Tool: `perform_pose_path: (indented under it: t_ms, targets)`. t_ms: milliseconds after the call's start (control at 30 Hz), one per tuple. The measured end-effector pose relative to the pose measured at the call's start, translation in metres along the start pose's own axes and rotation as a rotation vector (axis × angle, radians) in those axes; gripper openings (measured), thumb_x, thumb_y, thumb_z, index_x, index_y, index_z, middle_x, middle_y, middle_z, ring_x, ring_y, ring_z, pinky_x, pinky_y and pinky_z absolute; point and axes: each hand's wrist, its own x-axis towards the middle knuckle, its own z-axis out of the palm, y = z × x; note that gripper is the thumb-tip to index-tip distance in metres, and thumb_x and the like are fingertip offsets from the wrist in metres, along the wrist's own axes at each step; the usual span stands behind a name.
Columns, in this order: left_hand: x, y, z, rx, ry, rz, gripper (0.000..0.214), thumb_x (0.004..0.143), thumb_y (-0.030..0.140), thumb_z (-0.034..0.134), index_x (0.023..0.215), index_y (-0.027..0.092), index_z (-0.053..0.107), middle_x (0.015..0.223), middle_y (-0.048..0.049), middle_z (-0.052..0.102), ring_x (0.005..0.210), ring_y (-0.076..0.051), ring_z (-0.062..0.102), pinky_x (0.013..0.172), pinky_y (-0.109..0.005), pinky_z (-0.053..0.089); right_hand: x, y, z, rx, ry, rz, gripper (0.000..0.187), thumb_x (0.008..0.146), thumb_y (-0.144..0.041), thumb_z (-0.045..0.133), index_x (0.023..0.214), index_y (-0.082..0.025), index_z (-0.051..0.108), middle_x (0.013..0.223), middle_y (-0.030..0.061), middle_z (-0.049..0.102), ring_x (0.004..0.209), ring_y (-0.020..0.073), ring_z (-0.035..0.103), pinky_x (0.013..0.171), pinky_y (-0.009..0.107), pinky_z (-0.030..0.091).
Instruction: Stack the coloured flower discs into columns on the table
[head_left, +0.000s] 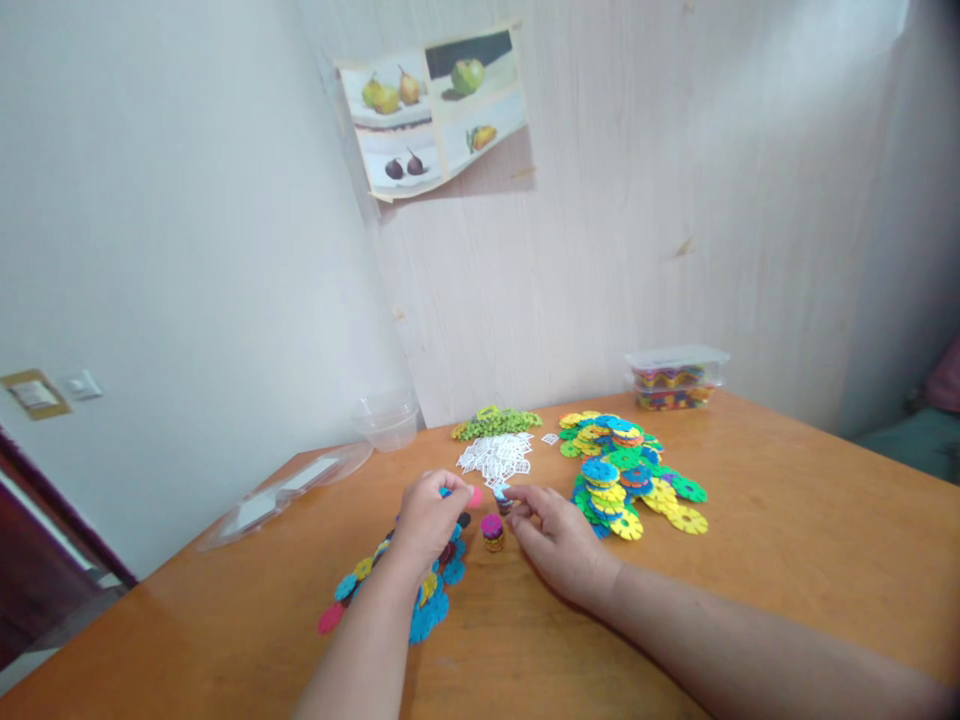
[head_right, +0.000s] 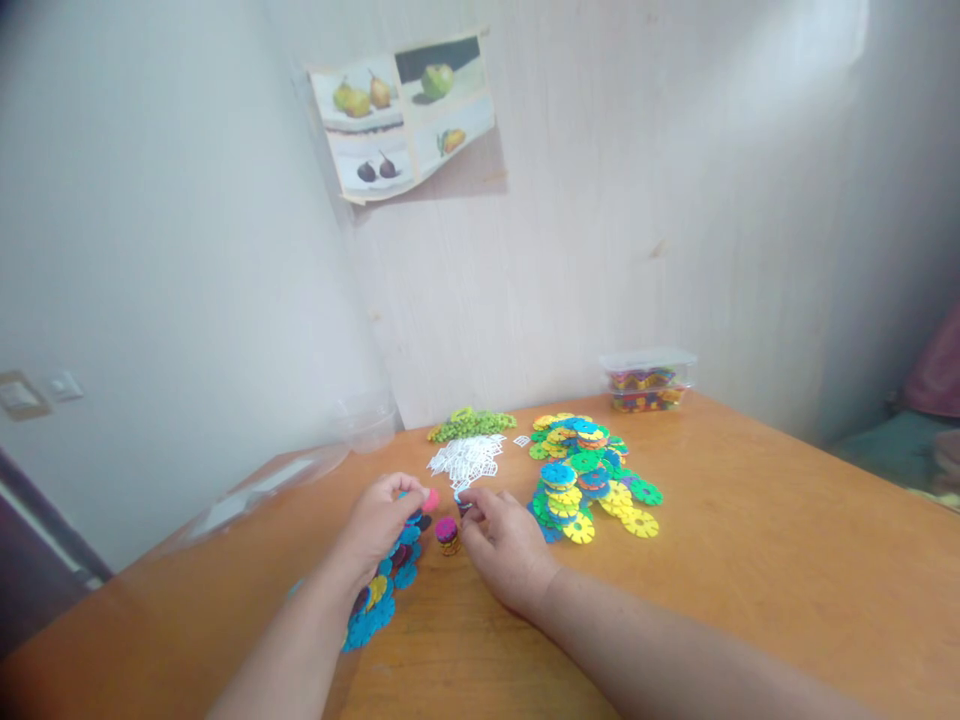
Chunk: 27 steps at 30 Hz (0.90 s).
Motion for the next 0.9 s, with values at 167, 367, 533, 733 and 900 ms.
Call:
perform_pose_path:
  t_ms: [167,367,533,733,900]
  targets:
    - [-0.0074,0.0057,0.0050,-0.329,-0.201,-0.196,0.020,0.068,0.037,0.062,0.068,0.018,0.055,0.059,0.0045,0.050,0.056,-0.010,0.043,0.053,-0.022,0.031,0.0001,0.0007,0.0005,-0.007,-0.002,0.001,0.033,0.082,-0.021,0.052,0.112,-0.023,0.066,0.083,0.0008,0.069,0.086,0.0183,0.057,0.078,0.029,0.043]
    - [-0.0062,0.0038,0.0073,-0.270,-0.216,-0.198,0.019,0.066,0.033,0.061,0.063,0.017,0.052,0.057,0.0054,0.046,0.055,-0.009,0.039,0.052,-0.021,0.026,0.0000,0.0001,-0.0008,-0.005,-0.007,0.004,0.033,0.082,-0.021,0.052,0.112,-0.023,0.066,0.083,0.0016,0.069,0.087,0.0185,0.058,0.080,0.029,0.044]
    - [-0.0067,0.0023,0.0096,-0.205,-0.239,-0.186,0.021,0.066,0.035,0.062,0.063,0.018,0.050,0.055,0.0060,0.044,0.053,-0.009,0.037,0.049,-0.021,0.024,0.0005,0.0002,-0.0003,-0.019,-0.012,0.007,0.033,0.082,-0.021,0.052,0.113,-0.024,0.066,0.083,0.0014,0.069,0.086,0.0186,0.058,0.080,0.029,0.044]
    - [-0.0069,0.0030,0.0100,-0.117,-0.204,-0.173,0.020,0.069,0.036,0.060,0.064,0.018,0.051,0.056,0.0051,0.046,0.053,-0.009,0.039,0.051,-0.021,0.027,-0.0005,0.0005,-0.0007,-0.028,-0.015,0.005,0.033,0.083,-0.021,0.051,0.112,-0.024,0.066,0.082,0.0020,0.068,0.086,0.0184,0.058,0.079,0.028,0.044]
    - [-0.0051,0.0008,0.0092,-0.113,-0.174,-0.142,0.020,0.069,0.034,0.058,0.060,0.018,0.049,0.058,0.0042,0.048,0.056,-0.010,0.042,0.053,-0.020,0.030,-0.0001,0.0003,-0.0008,-0.038,-0.015,0.026,0.032,0.083,-0.023,0.052,0.112,-0.024,0.066,0.082,0.0025,0.066,0.084,0.0182,0.058,0.079,0.029,0.044]
